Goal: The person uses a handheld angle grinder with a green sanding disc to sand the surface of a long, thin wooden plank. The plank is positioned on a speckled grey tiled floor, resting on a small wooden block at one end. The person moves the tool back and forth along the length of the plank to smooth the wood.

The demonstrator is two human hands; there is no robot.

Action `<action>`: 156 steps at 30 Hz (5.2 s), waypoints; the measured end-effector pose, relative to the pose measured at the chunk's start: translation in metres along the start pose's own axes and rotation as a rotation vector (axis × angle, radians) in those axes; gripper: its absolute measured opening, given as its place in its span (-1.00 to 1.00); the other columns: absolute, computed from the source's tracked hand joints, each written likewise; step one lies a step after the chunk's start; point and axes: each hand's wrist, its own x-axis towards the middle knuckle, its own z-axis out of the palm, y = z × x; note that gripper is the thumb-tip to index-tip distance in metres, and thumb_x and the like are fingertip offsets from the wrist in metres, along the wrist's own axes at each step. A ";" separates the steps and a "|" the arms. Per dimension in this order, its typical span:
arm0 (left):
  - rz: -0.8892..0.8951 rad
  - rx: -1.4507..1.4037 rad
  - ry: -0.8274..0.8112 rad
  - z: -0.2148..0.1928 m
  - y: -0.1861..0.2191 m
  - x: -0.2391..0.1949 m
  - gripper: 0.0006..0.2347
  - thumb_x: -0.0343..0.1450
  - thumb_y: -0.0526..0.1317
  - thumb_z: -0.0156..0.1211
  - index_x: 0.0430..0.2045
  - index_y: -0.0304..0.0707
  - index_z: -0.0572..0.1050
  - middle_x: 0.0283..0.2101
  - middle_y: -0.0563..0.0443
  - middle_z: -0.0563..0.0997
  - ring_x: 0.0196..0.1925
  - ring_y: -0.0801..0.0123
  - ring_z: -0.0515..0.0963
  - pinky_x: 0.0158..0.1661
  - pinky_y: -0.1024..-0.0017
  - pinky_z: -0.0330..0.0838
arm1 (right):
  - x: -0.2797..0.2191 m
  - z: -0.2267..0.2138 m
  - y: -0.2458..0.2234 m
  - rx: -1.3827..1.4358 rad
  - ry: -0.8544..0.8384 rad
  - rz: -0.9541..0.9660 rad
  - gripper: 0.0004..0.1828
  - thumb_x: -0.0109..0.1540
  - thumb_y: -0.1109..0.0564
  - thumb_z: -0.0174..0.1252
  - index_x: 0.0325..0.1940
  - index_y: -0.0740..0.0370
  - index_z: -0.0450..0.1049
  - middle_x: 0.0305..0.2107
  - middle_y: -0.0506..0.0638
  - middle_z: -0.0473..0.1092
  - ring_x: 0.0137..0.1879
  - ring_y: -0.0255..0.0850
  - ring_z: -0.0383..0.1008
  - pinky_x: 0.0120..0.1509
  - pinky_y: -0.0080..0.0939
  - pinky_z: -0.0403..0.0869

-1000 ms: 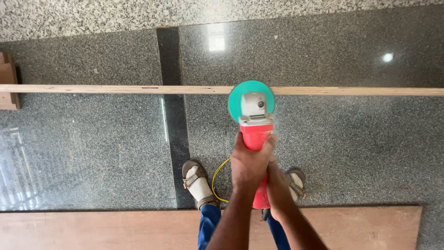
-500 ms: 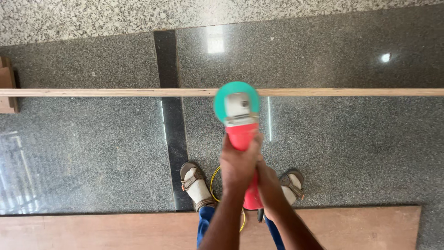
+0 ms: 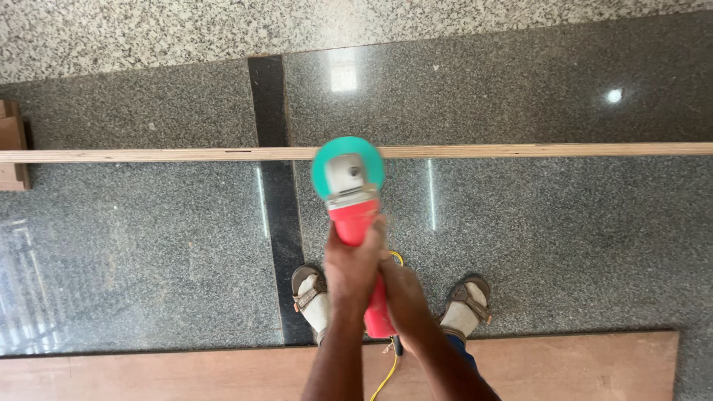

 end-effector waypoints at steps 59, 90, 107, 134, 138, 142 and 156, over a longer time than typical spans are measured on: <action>0.075 0.203 -0.162 0.026 0.002 -0.019 -0.46 0.21 0.08 0.40 -0.01 -0.22 0.49 -0.15 -0.11 0.71 -0.12 0.23 0.72 -0.08 0.25 0.58 | -0.017 -0.020 0.013 0.190 0.269 0.126 -0.33 0.34 -0.38 -0.35 0.08 0.16 0.40 -0.22 0.01 0.48 -0.15 -0.25 0.52 -0.07 -0.16 0.50; 0.122 0.018 -0.024 -0.047 0.000 0.030 -0.57 0.24 0.01 0.39 -0.14 -0.31 0.55 -0.27 -0.08 0.72 -0.29 0.32 0.71 -0.25 0.31 0.61 | 0.021 0.050 0.017 -0.079 0.083 -0.006 -0.32 0.40 -0.33 -0.25 -0.09 0.29 0.52 -0.36 0.04 0.48 -0.32 -0.26 0.47 -0.23 -0.20 0.48; 0.048 0.254 -0.162 0.057 0.006 -0.030 -0.42 0.17 0.12 0.42 -0.02 -0.22 0.50 -0.14 -0.19 0.70 -0.06 0.03 0.71 -0.06 0.17 0.56 | -0.015 -0.061 0.016 0.195 0.328 0.069 -0.42 0.41 -0.35 -0.31 -0.05 0.12 0.39 -0.45 -0.14 0.35 -0.38 -0.36 0.35 -0.32 -0.25 0.36; 0.015 0.013 -0.045 0.041 -0.001 -0.017 -0.52 0.22 0.05 0.38 -0.07 -0.20 0.50 -0.21 -0.03 0.71 -0.22 0.30 0.73 -0.16 0.29 0.62 | -0.006 -0.047 0.005 -0.022 0.140 0.050 -0.42 0.38 -0.25 -0.28 -0.20 0.21 0.49 -0.50 -0.06 0.44 -0.40 -0.28 0.43 -0.29 -0.21 0.44; 0.081 -0.010 0.022 0.025 -0.003 -0.015 -0.55 0.26 0.04 0.34 -0.06 -0.20 0.53 -0.25 -0.06 0.72 -0.25 0.30 0.71 -0.18 0.31 0.59 | -0.005 -0.033 -0.006 -0.124 0.042 0.062 -0.42 0.38 -0.24 -0.21 -0.32 0.24 0.51 -0.53 -0.04 0.45 -0.41 -0.26 0.43 -0.30 -0.20 0.43; 0.033 0.034 -0.014 0.042 -0.002 -0.026 -0.53 0.23 0.04 0.37 -0.05 -0.19 0.53 -0.20 -0.07 0.72 -0.20 0.27 0.73 -0.15 0.30 0.58 | -0.015 -0.048 -0.005 -0.043 0.110 0.082 -0.40 0.40 -0.26 -0.24 -0.24 0.25 0.50 -0.47 -0.02 0.44 -0.37 -0.28 0.44 -0.25 -0.21 0.45; 0.117 0.206 -0.130 0.096 0.004 -0.045 -0.45 0.18 0.09 0.43 -0.06 -0.25 0.49 -0.17 -0.16 0.71 -0.13 0.12 0.75 -0.11 0.22 0.59 | -0.027 -0.093 0.000 0.207 0.368 0.133 -0.48 0.33 -0.29 -0.30 0.02 0.03 0.43 -0.27 -0.12 0.49 -0.21 -0.40 0.51 -0.12 -0.27 0.50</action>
